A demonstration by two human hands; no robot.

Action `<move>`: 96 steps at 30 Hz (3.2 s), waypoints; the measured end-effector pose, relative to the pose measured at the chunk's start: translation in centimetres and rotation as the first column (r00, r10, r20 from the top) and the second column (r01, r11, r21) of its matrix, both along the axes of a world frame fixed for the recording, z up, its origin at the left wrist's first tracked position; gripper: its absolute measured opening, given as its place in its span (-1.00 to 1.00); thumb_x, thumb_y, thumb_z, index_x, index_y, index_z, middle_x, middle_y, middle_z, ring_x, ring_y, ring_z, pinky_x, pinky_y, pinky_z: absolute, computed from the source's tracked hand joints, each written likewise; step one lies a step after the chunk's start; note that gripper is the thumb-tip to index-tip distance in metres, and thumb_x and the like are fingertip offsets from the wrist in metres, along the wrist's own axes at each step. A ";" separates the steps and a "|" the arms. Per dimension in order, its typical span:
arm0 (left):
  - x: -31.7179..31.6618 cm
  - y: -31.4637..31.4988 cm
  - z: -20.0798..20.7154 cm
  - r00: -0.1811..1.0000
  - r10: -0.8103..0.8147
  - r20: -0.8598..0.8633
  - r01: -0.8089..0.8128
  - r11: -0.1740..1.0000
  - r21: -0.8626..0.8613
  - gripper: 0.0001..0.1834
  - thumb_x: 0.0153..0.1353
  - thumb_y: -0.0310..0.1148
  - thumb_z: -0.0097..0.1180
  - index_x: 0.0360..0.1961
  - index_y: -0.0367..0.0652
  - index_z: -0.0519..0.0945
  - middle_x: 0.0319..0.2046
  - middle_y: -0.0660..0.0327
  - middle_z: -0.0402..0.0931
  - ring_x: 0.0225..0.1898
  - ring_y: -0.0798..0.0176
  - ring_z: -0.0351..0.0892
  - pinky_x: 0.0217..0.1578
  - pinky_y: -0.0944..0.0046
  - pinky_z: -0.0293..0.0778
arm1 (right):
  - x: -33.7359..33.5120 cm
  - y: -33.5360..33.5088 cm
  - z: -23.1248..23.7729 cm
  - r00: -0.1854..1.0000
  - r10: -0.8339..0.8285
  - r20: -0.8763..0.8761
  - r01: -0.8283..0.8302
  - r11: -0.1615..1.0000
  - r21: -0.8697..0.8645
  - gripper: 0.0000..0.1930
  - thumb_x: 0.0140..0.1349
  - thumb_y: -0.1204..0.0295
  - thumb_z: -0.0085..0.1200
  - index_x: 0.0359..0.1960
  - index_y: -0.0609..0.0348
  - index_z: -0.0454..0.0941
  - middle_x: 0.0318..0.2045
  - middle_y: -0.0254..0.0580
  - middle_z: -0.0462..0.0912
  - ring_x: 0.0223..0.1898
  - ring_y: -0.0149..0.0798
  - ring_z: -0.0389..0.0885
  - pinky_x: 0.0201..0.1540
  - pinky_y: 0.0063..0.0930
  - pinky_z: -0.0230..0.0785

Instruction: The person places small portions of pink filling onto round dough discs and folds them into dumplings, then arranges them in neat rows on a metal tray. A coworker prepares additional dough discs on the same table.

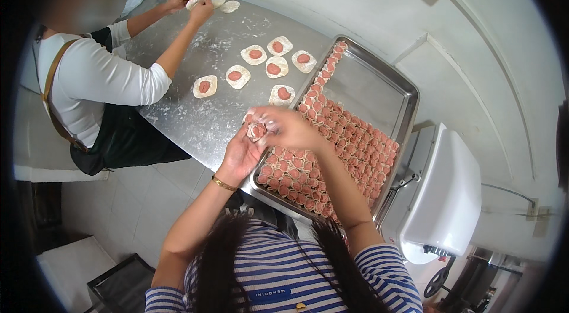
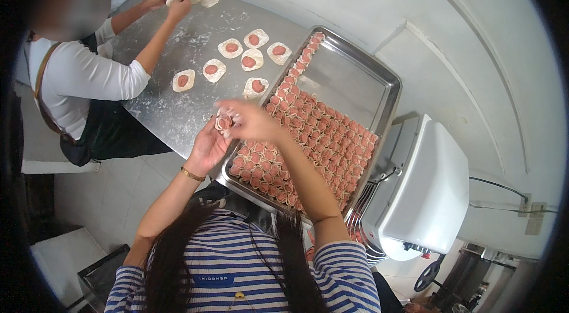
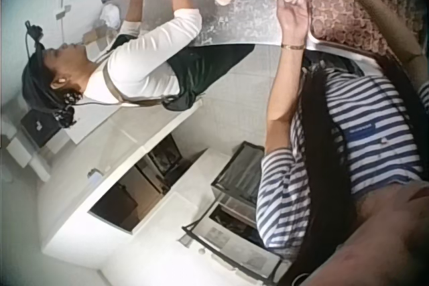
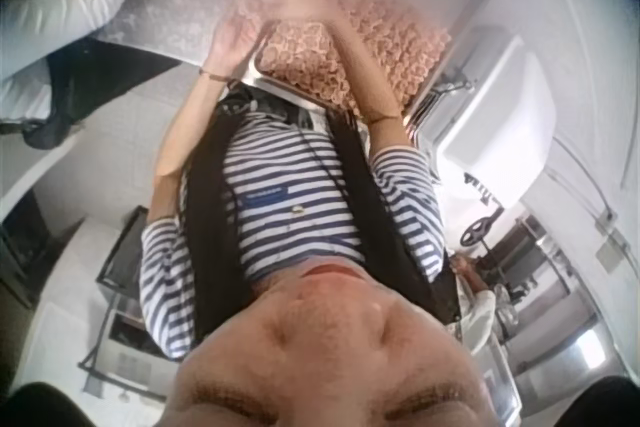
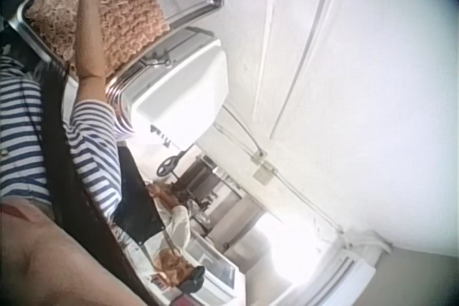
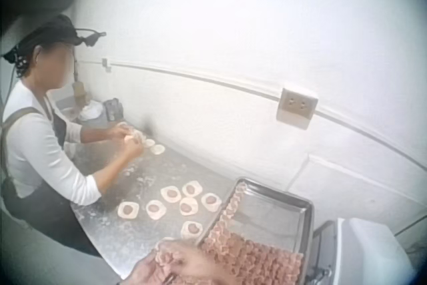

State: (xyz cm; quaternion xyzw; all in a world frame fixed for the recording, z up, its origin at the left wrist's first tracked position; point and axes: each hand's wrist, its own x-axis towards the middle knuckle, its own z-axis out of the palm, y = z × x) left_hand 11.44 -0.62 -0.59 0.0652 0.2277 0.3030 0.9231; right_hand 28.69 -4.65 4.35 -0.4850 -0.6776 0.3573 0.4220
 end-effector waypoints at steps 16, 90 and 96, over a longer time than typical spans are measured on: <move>-2.7 0.5 0.9 0.997 -0.020 -0.080 0.015 0.998 -0.060 -0.50 0.41 -0.19 -0.37 0.17 -0.41 0.13 0.11 -0.05 0.29 0.20 -0.01 0.29 0.24 0.16 0.25 | 16.6 0.3 -9.4 0.823 -0.324 0.467 0.525 0.748 -0.406 -0.52 -0.05 0.64 -0.16 -0.02 0.16 0.55 -0.36 -0.18 0.64 -0.36 -0.40 0.52 -0.27 -0.48 0.38; 3.9 -1.7 0.3 0.982 -0.149 0.119 0.152 0.988 -0.021 -0.69 0.39 -0.18 -0.31 -0.03 -0.11 0.37 -0.17 0.30 0.49 -0.04 0.30 0.45 0.06 0.21 0.36 | 0.2 -3.1 -0.3 0.921 -0.354 0.162 0.352 0.935 0.043 -0.58 -0.19 0.49 0.16 -0.17 0.22 0.54 -0.30 -0.09 0.50 -0.28 -0.03 0.52 -0.20 -0.26 0.39; 4.4 -2.0 1.0 0.981 -0.190 -0.023 0.189 0.981 -0.040 -0.61 0.39 -0.13 -0.32 0.08 -0.14 0.31 0.01 0.21 0.40 0.06 0.20 0.39 0.15 0.18 0.28 | 1.4 -2.7 -1.1 0.942 -0.317 0.113 0.314 0.948 0.049 -0.65 -0.17 0.53 0.18 -0.23 0.21 0.55 -0.33 -0.15 0.52 -0.34 -0.17 0.56 -0.30 -0.37 0.43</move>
